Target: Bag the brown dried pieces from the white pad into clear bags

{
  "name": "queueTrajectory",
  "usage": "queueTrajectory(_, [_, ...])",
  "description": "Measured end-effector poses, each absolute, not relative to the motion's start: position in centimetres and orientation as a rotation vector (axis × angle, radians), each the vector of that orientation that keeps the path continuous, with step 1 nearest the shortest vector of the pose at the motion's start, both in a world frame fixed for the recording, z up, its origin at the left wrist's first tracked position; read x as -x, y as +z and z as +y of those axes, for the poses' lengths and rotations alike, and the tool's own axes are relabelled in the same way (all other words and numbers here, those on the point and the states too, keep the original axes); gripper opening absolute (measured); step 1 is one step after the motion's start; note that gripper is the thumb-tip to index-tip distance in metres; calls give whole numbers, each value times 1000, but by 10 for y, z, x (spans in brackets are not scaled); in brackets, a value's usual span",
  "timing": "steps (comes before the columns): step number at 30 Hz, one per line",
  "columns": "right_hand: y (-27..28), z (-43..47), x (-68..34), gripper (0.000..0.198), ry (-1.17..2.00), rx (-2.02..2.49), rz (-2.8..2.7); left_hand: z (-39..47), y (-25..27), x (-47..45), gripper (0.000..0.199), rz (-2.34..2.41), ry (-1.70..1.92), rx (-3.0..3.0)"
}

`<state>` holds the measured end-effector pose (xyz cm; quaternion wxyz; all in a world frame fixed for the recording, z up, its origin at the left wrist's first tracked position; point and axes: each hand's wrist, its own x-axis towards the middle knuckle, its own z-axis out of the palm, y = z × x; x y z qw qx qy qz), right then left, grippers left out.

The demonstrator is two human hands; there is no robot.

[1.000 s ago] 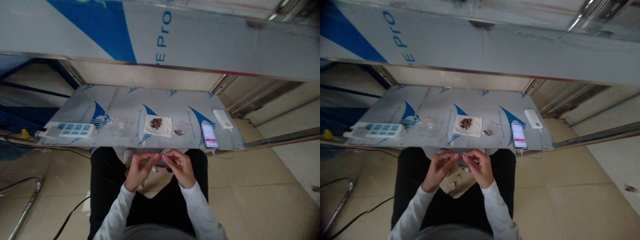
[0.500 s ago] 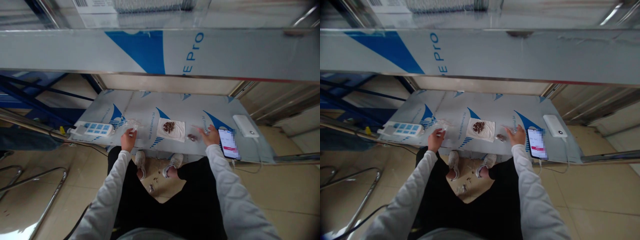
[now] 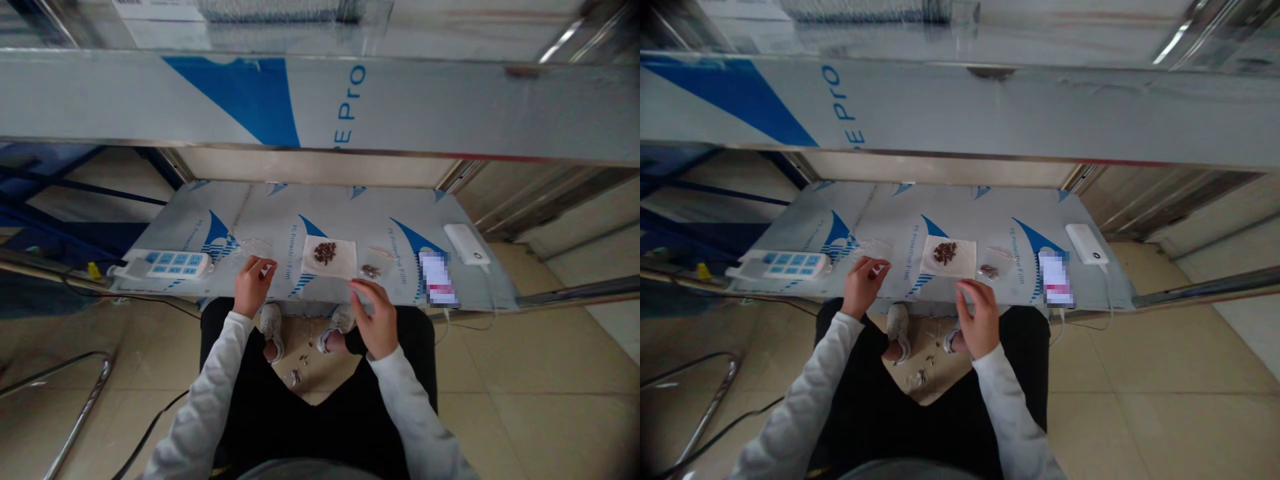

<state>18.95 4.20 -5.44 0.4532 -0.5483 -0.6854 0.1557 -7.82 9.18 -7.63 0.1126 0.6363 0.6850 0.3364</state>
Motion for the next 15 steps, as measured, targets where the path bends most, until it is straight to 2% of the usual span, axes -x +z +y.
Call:
queueTrajectory(3, [-26, 60, -162, 21, 446, 1167, -1885, 63, -55, 53, 13, 1739, 1207, -1961])
queueTrajectory(7, [-9, 69, -152, 14, 582, 1108, -2128, 35, -34, 22, 9, 1648, 1285, -1917])
queueTrajectory(15, [1, 40, -177, 8, 748, 1131, -1949, 20, -29, 9, 5, 1487, 1246, -1852])
